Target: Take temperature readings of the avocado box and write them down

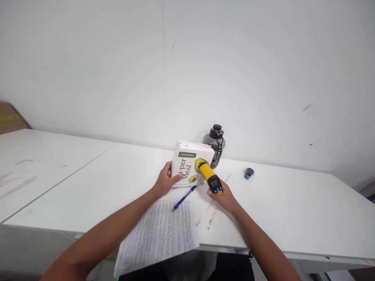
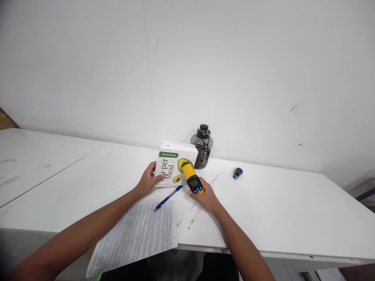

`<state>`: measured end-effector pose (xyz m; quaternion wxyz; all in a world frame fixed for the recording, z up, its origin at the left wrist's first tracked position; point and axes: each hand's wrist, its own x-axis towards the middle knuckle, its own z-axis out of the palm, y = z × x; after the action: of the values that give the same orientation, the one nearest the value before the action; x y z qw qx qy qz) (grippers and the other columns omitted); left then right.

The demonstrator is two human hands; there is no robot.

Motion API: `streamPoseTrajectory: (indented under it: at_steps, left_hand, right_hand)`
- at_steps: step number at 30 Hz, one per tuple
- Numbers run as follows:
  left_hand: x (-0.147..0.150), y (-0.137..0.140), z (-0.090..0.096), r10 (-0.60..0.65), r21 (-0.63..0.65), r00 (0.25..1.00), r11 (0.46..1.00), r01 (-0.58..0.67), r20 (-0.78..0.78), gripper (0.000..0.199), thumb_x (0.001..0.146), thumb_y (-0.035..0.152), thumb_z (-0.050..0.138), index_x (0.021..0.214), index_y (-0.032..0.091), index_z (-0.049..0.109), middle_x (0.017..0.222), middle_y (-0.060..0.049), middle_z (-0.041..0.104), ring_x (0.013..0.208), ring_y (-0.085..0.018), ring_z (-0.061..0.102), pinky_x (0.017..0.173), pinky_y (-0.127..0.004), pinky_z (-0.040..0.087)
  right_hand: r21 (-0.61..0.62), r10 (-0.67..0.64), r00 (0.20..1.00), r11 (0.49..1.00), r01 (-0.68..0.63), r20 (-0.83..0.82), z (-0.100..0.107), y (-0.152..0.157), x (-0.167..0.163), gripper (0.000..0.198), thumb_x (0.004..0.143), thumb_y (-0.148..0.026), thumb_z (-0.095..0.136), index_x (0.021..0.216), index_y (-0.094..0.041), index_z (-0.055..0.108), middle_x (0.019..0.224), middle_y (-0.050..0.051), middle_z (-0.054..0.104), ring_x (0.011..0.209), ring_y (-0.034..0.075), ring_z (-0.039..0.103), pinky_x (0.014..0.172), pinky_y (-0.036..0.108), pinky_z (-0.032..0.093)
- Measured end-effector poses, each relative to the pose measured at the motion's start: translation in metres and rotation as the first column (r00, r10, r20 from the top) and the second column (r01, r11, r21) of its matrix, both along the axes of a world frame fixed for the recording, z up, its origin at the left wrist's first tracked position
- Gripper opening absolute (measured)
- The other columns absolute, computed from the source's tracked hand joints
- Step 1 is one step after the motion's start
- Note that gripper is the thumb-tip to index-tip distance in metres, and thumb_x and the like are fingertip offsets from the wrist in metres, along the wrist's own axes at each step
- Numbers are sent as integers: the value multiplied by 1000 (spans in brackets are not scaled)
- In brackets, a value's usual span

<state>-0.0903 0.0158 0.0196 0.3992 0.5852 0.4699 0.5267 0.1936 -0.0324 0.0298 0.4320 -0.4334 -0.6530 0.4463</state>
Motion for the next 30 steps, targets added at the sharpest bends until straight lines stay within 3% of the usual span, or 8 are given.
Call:
streamPoseTrajectory:
  at_steps: [14,30]
  left_hand:
    - [2,-1,0,25,22,999,999,-24,-29,77,69,58,87,130,21,58,130,-13,75,118,-32,74,103,-50,61]
    - [-1,-2,1,20,29,998,999,-18,-59,80,72,59,85,134,20,55,133,-15,73,119,-33,74,98,-48,63]
  right_hand:
    - [20,-80,993,997,79,84,13,-10,-12,40,73,-48,79,101,-23,66,86,1,65,78,20,56,76,36,49]
    - [32,-88,990,996,85,108,13,-11,-10,40,73,-50,79,100,-23,65,84,1,66,77,21,56,75,36,48]
